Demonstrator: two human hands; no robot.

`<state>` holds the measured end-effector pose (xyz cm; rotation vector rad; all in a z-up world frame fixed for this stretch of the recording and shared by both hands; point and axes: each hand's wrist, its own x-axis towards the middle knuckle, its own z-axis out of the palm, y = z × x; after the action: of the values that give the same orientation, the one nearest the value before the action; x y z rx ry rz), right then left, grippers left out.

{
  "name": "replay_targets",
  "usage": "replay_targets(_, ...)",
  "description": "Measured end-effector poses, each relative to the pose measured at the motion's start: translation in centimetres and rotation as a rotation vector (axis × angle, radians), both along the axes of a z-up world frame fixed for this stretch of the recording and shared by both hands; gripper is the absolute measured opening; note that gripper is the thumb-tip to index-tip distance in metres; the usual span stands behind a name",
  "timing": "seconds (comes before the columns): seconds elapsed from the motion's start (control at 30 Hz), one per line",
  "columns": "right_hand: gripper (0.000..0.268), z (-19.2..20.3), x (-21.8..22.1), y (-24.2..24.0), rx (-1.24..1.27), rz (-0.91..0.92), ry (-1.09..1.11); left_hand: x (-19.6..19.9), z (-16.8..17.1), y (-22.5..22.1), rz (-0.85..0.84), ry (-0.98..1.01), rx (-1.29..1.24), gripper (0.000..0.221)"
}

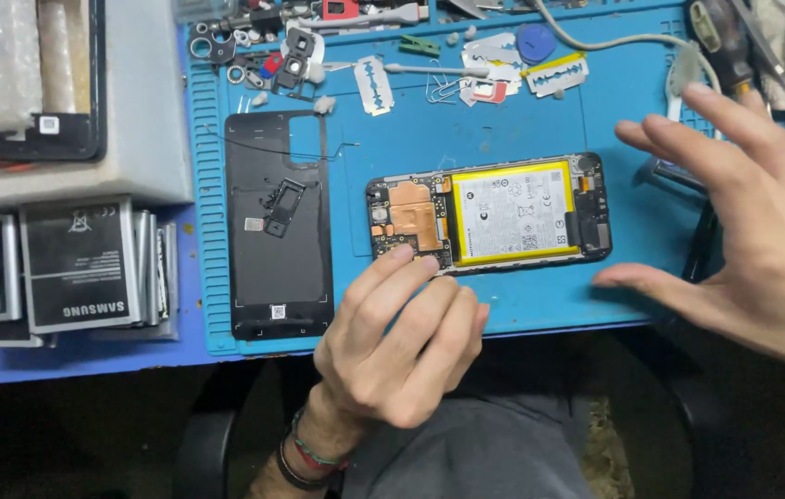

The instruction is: Disassembling a smartphone by removing the internal frame and unscrewing components from the motherboard area.

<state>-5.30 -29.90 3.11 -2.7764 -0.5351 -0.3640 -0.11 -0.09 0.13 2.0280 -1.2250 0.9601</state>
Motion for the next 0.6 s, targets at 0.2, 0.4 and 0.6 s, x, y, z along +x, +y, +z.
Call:
replay_targets(0.2, 0.112, -0.7, 1.2, -0.1, 0.001, 0.044, 0.018, -0.4, -0.2, 0.3, -0.005, 0.044, -0.035, 0.016)
replay_targets(0.4, 0.111, -0.5, 0.7, 0.5, 0.062, 0.039, 0.017, -0.5, 0.0, 0.3, -0.004, 0.219, -0.028, 0.014)
replay_targets(0.6, 0.105, -0.5, 0.5, 0.8, 0.196, 0.082, 0.049, -0.4, 0.6, -0.2, 0.037, 0.251, 0.084, 0.019)
